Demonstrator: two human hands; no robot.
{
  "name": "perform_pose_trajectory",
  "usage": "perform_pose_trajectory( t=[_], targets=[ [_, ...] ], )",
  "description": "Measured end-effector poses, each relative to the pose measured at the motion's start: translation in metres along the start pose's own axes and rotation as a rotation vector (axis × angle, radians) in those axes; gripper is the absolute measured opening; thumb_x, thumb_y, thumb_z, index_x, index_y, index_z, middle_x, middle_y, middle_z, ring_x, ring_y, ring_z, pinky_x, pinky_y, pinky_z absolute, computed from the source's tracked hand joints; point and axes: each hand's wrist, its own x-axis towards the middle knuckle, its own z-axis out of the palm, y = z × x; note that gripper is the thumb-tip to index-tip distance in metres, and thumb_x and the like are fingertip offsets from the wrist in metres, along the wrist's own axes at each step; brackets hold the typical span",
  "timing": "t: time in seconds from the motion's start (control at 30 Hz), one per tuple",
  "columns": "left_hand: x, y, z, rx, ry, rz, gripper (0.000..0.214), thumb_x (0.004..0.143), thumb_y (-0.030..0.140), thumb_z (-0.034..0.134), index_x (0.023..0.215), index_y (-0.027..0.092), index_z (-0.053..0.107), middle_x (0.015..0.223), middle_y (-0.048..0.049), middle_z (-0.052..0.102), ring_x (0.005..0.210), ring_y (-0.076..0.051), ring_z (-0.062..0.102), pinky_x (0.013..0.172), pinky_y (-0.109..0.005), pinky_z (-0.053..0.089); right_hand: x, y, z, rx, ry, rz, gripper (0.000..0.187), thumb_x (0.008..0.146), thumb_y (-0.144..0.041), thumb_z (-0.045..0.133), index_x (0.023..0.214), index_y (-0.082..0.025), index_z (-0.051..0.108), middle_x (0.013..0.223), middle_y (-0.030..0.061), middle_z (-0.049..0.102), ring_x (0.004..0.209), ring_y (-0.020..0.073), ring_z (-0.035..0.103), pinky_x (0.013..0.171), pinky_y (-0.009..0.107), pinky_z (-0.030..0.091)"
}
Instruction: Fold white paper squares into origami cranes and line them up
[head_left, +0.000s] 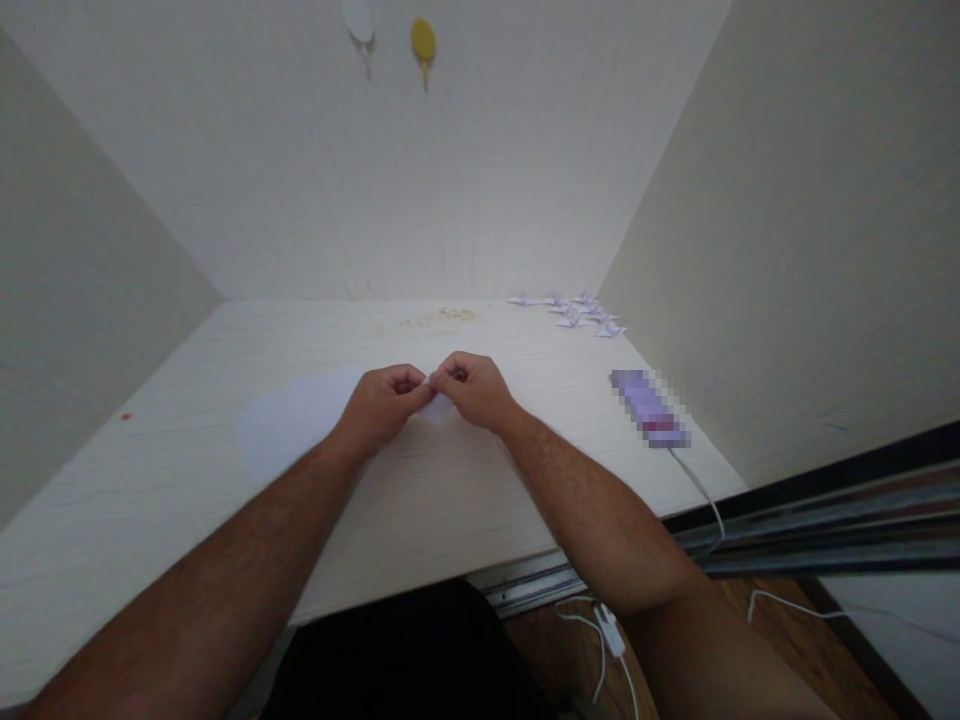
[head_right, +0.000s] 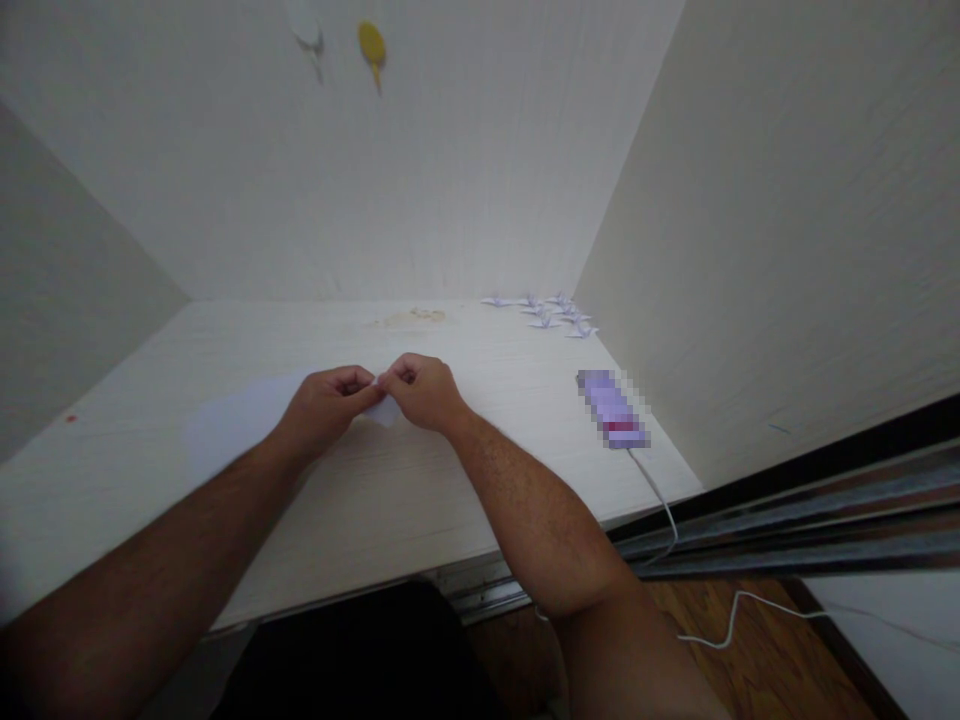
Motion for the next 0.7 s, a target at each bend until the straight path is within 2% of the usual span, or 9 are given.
perform_pose_trajectory(
  t=[0.13,0.23,0.37,0.57,0.7],
  targets=[
    [-0.0004,-0.0002,0.0026,-0.084,-0.024,-0.049,0.018,0.067,0.032,0.075,0.066,0.017,0.066,0.06,-0.0017,0.067,0.053,-0.013,0.061,0.052,-0.022,0.046,-0.0003,-0.0026,0.0008,0.046,0.077,0.013,0.017,0.078,-0.032,0.061,0.066,-0.019,0.059,0.061,-0.0021,0.06,0.058,0.0107,0.053,0.056,0.023,0.041],
    [-0.0014,0.0006,0.0035,-0.025,-0.04,-0.042,0.017,0.067,0.03,0.074,0.064,0.016,0.065,0.059,-0.0022,0.067,0.053,-0.013,0.062,0.051,-0.022,0.045,-0.0023,-0.0058,0.001,0.112,0.028,0.039,0.014,0.075,-0.032,0.063,0.071,-0.018,0.063,0.064,-0.0005,0.063,0.057,0.0114,0.055,0.056,0.024,0.042],
    [-0.0024,0.0007,0.0037,0.035,-0.039,-0.027,0.015,0.068,0.028,0.072,0.063,0.016,0.065,0.057,-0.0018,0.066,0.051,-0.012,0.061,0.048,-0.021,0.043,-0.0034,-0.0072,0.0004,0.115,0.038,0.049,0.013,0.071,-0.029,0.064,0.065,-0.018,0.062,0.057,-0.0023,0.06,0.053,0.0104,0.051,0.053,0.024,0.04],
    [-0.0016,-0.0017,0.005,-0.105,-0.062,-0.092,0.017,0.072,0.031,0.071,0.069,0.014,0.068,0.06,-0.0054,0.069,0.054,-0.014,0.065,0.056,-0.025,0.051,-0.0005,-0.0016,-0.0023,0.176,0.19,0.092,0.015,0.068,-0.031,0.067,0.064,-0.018,0.062,0.056,-0.0022,0.059,0.052,0.0112,0.05,0.051,0.025,0.039],
    [-0.0007,-0.004,0.0063,-0.195,-0.038,-0.107,0.018,0.073,0.03,0.068,0.067,0.013,0.067,0.06,-0.0047,0.068,0.055,-0.014,0.065,0.059,-0.026,0.054,0.0008,-0.0003,-0.0031,0.156,0.208,0.085,0.015,0.07,-0.032,0.066,0.066,-0.018,0.063,0.058,-0.0014,0.06,0.053,0.0116,0.052,0.053,0.025,0.041]
  ],
)
